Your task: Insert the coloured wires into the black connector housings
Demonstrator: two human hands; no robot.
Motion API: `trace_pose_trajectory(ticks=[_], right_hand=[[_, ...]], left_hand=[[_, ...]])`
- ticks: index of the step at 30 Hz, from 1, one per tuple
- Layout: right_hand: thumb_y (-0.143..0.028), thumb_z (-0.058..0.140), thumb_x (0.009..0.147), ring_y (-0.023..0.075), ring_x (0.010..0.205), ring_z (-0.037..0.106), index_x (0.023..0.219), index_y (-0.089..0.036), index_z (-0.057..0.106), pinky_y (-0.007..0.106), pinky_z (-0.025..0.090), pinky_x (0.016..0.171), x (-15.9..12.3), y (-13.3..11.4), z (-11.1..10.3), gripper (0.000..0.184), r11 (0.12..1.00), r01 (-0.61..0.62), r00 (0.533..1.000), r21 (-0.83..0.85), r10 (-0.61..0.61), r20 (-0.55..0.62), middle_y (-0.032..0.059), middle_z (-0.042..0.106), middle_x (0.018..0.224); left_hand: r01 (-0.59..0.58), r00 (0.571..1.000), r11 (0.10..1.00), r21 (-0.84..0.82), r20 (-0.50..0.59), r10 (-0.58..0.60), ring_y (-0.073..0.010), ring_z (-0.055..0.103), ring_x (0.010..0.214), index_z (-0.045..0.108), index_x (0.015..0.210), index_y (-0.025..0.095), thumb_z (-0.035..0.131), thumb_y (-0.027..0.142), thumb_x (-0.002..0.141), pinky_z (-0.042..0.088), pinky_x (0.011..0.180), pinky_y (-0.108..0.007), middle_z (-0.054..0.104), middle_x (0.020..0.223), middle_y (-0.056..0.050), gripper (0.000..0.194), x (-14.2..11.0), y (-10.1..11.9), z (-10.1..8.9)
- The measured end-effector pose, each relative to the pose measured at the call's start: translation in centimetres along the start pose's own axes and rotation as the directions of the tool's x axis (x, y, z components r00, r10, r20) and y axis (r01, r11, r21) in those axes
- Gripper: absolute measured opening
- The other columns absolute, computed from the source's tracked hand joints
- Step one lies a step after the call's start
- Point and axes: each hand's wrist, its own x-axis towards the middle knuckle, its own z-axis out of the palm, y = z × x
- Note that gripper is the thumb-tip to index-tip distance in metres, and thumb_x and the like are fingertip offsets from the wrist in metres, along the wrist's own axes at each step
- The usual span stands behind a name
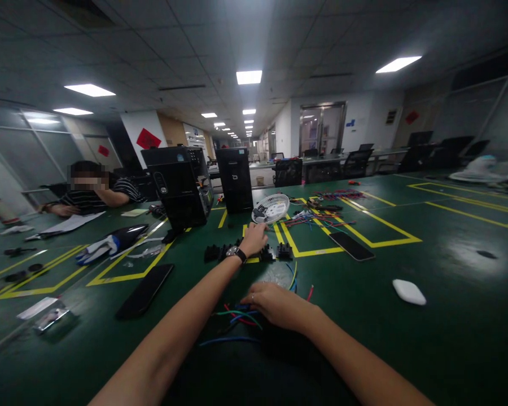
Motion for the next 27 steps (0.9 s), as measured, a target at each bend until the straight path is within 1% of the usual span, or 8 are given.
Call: trace_pose_trajectory(ticks=[4, 7, 13, 16, 18, 22, 25, 27], right_hand=[[-0.02, 0.045, 0.091, 0.0177, 0.09, 0.06, 0.115, -0.021, 0.064, 0.025, 0.042, 0.076, -0.4, -0.4, -0.8, 0.03, 0.994, -0.063, 0.997, -0.088, 0.06, -0.045, 0.0066, 0.064, 0.099], [-0.028, 0.046, 0.092, 0.017, 0.083, 0.061, 0.113, -0.024, 0.065, 0.025, 0.04, 0.068, -0.7, -0.5, -1.2, 0.028, 0.979, -0.116, 0.992, -0.166, 0.106, -0.067, 0.0043, 0.064, 0.097], [-0.03, 0.047, 0.093, 0.0166, 0.081, 0.062, 0.1, -0.021, 0.069, 0.025, 0.038, 0.068, -0.9, 0.0, -1.7, 0.024, 0.97, -0.116, 0.991, -0.213, 0.1, -0.084, 0.0035, 0.069, 0.088], [-0.027, 0.05, 0.091, 0.0158, 0.077, 0.061, 0.093, -0.019, 0.069, 0.024, 0.037, 0.068, -0.9, 0.2, -1.5, 0.021, 0.986, -0.111, 0.987, -0.126, 0.095, -0.129, 0.0041, 0.07, 0.085], [-0.024, 0.05, 0.09, 0.0142, 0.069, 0.059, 0.088, -0.018, 0.068, 0.024, 0.036, 0.064, -0.6, 0.3, -1.3, 0.019, 0.992, -0.127, 0.97, -0.02, 0.12, -0.212, 0.0032, 0.068, 0.078], [-0.029, 0.048, 0.089, 0.0106, 0.052, 0.048, 0.079, -0.017, 0.06, 0.022, 0.032, 0.053, 0.3, 0.5, -0.6, 0.019, 0.929, -0.101, 0.877, 0.356, 0.252, -0.408, -0.0026, 0.055, 0.058], [-0.039, 0.047, 0.088, 0.0085, 0.04, 0.039, 0.083, -0.019, 0.05, 0.02, 0.028, 0.042, 1.0, 0.6, -0.7, 0.021, 0.69, 0.012, 0.851, 0.724, 0.373, -0.369, -0.008, 0.046, 0.05], [-0.044, 0.047, 0.087, 0.0083, 0.035, 0.037, 0.086, -0.02, 0.045, 0.019, 0.027, 0.038, 1.2, 0.6, -1.0, 0.024, 0.561, 0.053, 0.865, 0.826, 0.387, -0.318, -0.0091, 0.047, 0.048]], left_hand=[[-0.208, 0.949, 0.978, -0.006, 0.24, 0.203, -0.0291, 0.051, 0.108, 0.062, 0.104, 0.024, 0.074, 0.039, 0.064, 0.036, 0.093, -0.039, 0.064, 0.108, -0.007, 0.045, 1.1, 2.2, 0.3], [-0.308, 0.91, 0.951, -0.029, 0.281, 0.303, -0.0313, 0.056, 0.099, 0.067, 0.092, 0.02, 0.082, 0.036, 0.052, 0.038, 0.088, -0.04, 0.066, 0.095, -0.009, 0.046, 1.6, 3.3, 0.9], [-0.329, 0.94, 0.942, -0.074, 0.068, 0.334, -0.0264, 0.056, 0.094, 0.06, 0.097, 0.015, 0.079, 0.033, 0.058, 0.043, 0.082, -0.036, 0.061, 0.099, -0.01, 0.047, -0.3, 3.4, -0.8], [-0.251, 0.967, 0.911, -0.327, -0.123, 0.223, -0.021, 0.057, 0.091, 0.052, 0.103, 0.016, 0.076, 0.03, 0.064, 0.046, 0.08, -0.034, 0.059, 0.1, -0.007, 0.048, -3.2, 2.4, -3.2], [-0.153, 0.982, 0.786, -0.599, -0.18, 0.054, -0.018, 0.061, 0.085, 0.046, 0.106, 0.018, 0.077, 0.026, 0.065, 0.049, 0.077, -0.032, 0.06, 0.095, -0.005, 0.052, -5.7, 1.5, -4.8], [-0.049, 0.962, 0.372, -0.927, -0.144, -0.232, -0.016, 0.068, 0.077, 0.035, 0.109, 0.022, 0.077, 0.016, 0.065, 0.054, 0.073, -0.03, 0.062, 0.091, -0.002, 0.061, -11.3, -0.3, -6.9], [-0.068, 0.954, 0.178, -0.982, -0.116, -0.278, -0.0184, 0.071, 0.081, 0.034, 0.107, 0.024, 0.077, 0.009, 0.064, 0.056, 0.074, -0.03, 0.062, 0.099, -0.003, 0.062, -14.9, -1.3, -7.0], [-0.06, 0.951, 0.106, -0.993, -0.089, -0.297, -0.0194, 0.071, 0.083, 0.034, 0.106, 0.024, 0.076, 0.006, 0.065, 0.057, 0.075, -0.031, 0.061, 0.104, -0.005, 0.062, -16.6, -1.6, -6.4]])
